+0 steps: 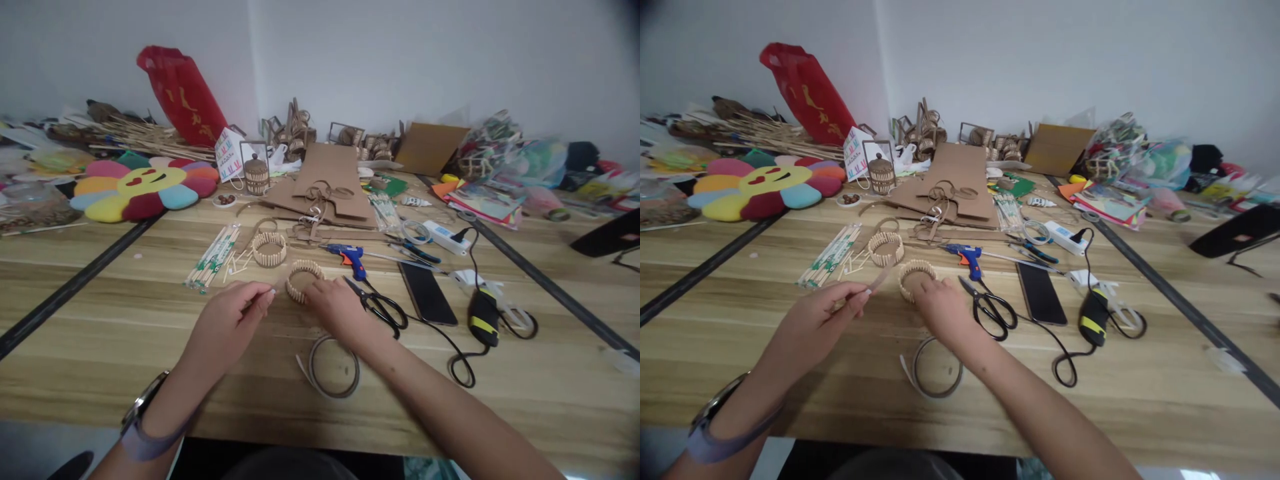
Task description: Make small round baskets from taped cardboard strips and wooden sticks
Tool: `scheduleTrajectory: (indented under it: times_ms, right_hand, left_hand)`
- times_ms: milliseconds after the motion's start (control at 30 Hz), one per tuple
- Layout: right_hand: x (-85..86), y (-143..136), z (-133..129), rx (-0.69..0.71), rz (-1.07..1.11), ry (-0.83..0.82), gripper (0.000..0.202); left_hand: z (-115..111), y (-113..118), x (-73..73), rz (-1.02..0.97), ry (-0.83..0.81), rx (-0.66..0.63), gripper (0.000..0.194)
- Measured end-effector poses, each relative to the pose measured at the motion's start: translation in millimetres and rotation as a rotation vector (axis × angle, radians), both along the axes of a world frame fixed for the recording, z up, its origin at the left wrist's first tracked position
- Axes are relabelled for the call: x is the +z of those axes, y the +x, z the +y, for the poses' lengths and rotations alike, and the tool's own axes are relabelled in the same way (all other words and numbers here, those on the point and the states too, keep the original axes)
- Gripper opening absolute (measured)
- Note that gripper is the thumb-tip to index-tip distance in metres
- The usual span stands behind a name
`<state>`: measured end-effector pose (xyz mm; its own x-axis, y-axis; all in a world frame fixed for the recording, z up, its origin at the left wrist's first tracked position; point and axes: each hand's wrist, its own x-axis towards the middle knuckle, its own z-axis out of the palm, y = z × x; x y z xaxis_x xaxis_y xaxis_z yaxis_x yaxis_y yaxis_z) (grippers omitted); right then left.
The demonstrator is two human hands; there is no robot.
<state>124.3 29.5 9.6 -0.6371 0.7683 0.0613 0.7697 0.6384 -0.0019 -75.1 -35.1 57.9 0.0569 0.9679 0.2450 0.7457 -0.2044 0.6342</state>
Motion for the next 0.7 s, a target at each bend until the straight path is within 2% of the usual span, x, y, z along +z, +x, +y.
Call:
scheduleTrajectory:
  times_ms: [100, 200, 267, 367, 433, 600, 700]
  right_hand:
    - [12.7, 11.1, -28.4, 0.01, 0.033, -0.006, 0.015]
    - [26.9, 16.9, -41.6, -0.02, 0.283, 0.191, 0.02]
    - [32.7, 16.6, -40.6, 0.016, 0.414, 0.29, 0.023]
    - [32.9, 14.1, -31.5, 0.122, 0.479, 0.261, 0.012]
    - [29.9, 15.7, -24.2, 0.139, 0.494, 0.235, 0.014]
    - [26.4, 43.5, -4.6, 0.006, 0.523, 0.281, 0.019]
    - [23.5, 64.8, 10.0, -0.178, 0.443, 0.29, 0.018]
  left_hand:
    - [2.9, 3.4, -2.9, 0.037, -0.001, -0.074, 0.029]
    - [5.4, 11.2, -5.1, 0.088, 0.009, -0.2, 0.03]
    - [6.6, 17.2, -4.6, 0.135, 0.026, -0.265, 0.03]
    - [8.6, 24.3, -1.7, 0.21, 0.034, -0.302, 0.029]
    - [10.8, 25.5, 0.1, 0.253, 0.031, -0.299, 0.027]
    - [23.3, 10.8, -2.5, 0.388, 0.088, -0.259, 0.025]
    - [38.1, -3.0, -7.8, 0.461, 0.072, -0.237, 0.026]
